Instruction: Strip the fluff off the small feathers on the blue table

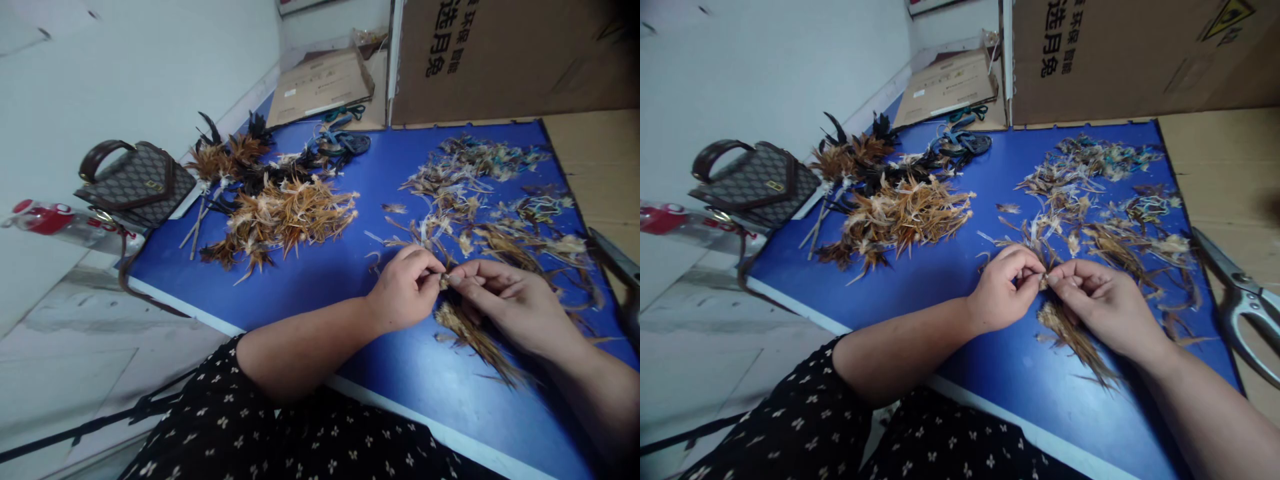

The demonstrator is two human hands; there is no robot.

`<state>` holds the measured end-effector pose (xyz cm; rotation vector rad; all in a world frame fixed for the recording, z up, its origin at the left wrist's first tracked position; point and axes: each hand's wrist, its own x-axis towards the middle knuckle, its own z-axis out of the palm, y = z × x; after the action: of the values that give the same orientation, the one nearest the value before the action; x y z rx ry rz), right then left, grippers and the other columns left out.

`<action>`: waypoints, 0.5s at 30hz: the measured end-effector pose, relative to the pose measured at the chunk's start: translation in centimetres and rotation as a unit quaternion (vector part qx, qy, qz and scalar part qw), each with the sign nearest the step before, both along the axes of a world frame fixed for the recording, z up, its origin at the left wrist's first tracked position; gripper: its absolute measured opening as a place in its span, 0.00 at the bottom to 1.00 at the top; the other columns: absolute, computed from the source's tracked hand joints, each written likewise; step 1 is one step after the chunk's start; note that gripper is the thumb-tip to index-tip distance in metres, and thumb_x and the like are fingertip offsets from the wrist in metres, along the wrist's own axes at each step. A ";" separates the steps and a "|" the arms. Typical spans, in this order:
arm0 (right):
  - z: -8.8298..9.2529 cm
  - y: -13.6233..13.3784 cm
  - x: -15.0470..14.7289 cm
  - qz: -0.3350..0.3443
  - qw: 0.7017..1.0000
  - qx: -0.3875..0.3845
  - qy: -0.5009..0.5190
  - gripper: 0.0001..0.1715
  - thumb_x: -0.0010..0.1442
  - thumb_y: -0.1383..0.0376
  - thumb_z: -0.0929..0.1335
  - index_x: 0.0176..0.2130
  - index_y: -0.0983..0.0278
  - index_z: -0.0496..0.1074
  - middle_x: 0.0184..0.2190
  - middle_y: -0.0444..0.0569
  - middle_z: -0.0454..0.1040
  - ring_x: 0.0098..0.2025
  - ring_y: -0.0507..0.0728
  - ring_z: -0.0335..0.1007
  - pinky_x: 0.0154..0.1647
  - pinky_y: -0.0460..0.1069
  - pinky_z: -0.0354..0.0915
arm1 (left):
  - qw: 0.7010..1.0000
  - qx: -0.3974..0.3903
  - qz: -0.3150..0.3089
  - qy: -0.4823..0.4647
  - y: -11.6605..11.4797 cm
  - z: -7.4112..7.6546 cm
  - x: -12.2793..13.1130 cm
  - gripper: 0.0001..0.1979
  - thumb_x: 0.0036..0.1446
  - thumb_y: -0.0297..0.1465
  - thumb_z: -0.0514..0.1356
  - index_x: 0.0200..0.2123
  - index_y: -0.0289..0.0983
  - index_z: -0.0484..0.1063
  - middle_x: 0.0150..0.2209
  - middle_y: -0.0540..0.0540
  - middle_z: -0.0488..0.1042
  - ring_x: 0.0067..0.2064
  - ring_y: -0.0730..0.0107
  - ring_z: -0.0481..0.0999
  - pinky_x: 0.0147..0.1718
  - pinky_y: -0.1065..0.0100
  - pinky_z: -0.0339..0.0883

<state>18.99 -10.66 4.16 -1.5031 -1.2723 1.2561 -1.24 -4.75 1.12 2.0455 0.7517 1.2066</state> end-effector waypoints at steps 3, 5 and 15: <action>0.4 0.2 0.0 -0.017 1.000 0.002 0.005 0.36 0.56 0.35 0.80 0.43 0.63 0.81 0.22 0.44 0.73 0.20 0.51 0.64 0.22 0.45 0.57 | 1.000 -0.019 0.015 -0.012 -0.5 0.6 -0.1 0.05 0.66 0.22 0.62 0.43 0.36 0.73 0.42 0.45 0.75 0.37 0.73 0.75 0.38 0.69 0.76; 0.6 0.3 0.0 -0.023 1.000 0.006 0.003 0.37 0.55 0.34 0.80 0.42 0.63 0.81 0.21 0.44 0.73 0.20 0.51 0.63 0.21 0.45 0.56 | 1.000 -0.020 0.008 -0.009 -0.7 0.9 -0.1 0.03 0.67 0.24 0.63 0.43 0.36 0.74 0.42 0.45 0.75 0.37 0.73 0.75 0.36 0.70 0.75; 0.2 0.2 0.3 -0.015 1.000 0.020 0.008 0.33 0.56 0.37 0.81 0.42 0.62 0.82 0.23 0.44 0.72 0.22 0.50 0.63 0.22 0.45 0.56 | 1.000 -0.015 0.002 -0.006 -0.4 0.6 0.1 0.04 0.70 0.28 0.65 0.40 0.34 0.79 0.37 0.46 0.76 0.34 0.74 0.74 0.36 0.69 0.75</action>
<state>19.29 -10.50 4.34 -1.4763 -1.2514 1.2145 -1.16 -5.17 1.70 2.0108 0.7653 1.2022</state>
